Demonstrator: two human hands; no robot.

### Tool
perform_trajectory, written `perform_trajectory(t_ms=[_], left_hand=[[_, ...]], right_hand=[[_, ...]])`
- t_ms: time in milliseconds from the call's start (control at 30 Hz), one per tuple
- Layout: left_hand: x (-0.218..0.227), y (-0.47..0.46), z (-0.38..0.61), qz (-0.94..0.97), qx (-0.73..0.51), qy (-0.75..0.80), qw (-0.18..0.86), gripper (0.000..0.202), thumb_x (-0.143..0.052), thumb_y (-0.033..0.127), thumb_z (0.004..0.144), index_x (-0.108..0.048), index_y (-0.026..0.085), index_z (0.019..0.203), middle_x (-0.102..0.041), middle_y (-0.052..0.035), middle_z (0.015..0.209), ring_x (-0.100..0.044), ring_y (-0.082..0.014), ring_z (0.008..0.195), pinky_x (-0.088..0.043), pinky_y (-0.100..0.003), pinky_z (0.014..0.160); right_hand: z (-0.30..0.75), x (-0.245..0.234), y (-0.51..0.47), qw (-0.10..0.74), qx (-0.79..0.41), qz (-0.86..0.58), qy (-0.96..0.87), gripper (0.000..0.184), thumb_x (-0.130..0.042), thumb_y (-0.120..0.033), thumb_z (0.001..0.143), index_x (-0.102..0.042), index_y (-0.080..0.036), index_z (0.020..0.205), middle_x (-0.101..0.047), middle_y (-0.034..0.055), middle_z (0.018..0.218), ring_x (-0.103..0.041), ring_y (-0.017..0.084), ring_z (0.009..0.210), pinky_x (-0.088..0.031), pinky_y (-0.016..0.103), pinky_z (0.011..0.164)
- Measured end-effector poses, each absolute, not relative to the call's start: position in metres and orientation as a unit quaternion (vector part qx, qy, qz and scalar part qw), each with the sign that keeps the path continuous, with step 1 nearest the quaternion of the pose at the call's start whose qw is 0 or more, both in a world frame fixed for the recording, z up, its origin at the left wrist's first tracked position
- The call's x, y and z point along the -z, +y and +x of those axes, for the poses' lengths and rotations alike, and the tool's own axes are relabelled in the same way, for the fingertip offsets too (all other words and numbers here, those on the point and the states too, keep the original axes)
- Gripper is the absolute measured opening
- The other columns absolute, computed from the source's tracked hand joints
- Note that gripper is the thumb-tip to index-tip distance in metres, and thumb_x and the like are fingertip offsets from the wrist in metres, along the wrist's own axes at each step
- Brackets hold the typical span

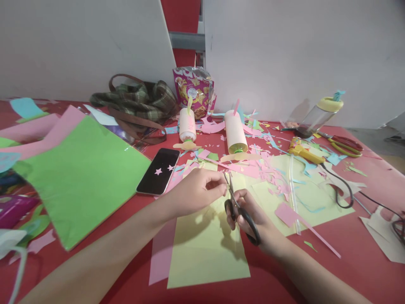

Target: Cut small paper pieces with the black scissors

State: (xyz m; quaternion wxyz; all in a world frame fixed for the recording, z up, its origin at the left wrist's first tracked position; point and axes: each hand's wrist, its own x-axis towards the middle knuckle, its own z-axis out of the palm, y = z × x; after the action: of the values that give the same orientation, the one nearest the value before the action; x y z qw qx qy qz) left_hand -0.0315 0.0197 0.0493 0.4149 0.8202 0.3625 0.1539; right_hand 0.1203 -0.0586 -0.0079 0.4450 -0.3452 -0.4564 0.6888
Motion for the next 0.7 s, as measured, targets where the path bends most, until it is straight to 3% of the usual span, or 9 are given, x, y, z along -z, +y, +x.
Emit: perform_trajectory(t_ms=[300, 700], left_hand=[[-0.0538, 0.0233, -0.0361, 0.832, -0.113, 0.371, 0.396, 0.02, -0.039, 0.021, 0.07, -0.055, 0.014, 0.061, -0.052, 0.0017, 0.058, -0.046, -0.0101, 0.058, -0.031, -0.021, 0.053], [-0.0562, 0.0246, -0.0379, 0.833, -0.092, 0.361, 0.41, 0.018, -0.038, 0.02, 0.069, -0.048, 0.014, 0.056, -0.043, 0.0031, 0.053, -0.037, -0.0078, 0.052, -0.027, -0.019, 0.048]], right_hand=[[0.1207, 0.0062, -0.0581, 0.418, -0.703, -0.36, -0.449, 0.029, -0.053, -0.038, 0.071, -0.032, -0.024, 0.084, -0.04, -0.0025, 0.069, -0.036, 0.009, 0.055, -0.028, 0.022, 0.049], [0.1201, 0.0102, -0.0563, 0.461, -0.677, -0.392, -0.419, 0.029, -0.057, -0.035, 0.068, -0.032, -0.024, 0.079, -0.038, -0.0067, 0.061, -0.037, 0.006, 0.046, -0.029, 0.021, 0.044]])
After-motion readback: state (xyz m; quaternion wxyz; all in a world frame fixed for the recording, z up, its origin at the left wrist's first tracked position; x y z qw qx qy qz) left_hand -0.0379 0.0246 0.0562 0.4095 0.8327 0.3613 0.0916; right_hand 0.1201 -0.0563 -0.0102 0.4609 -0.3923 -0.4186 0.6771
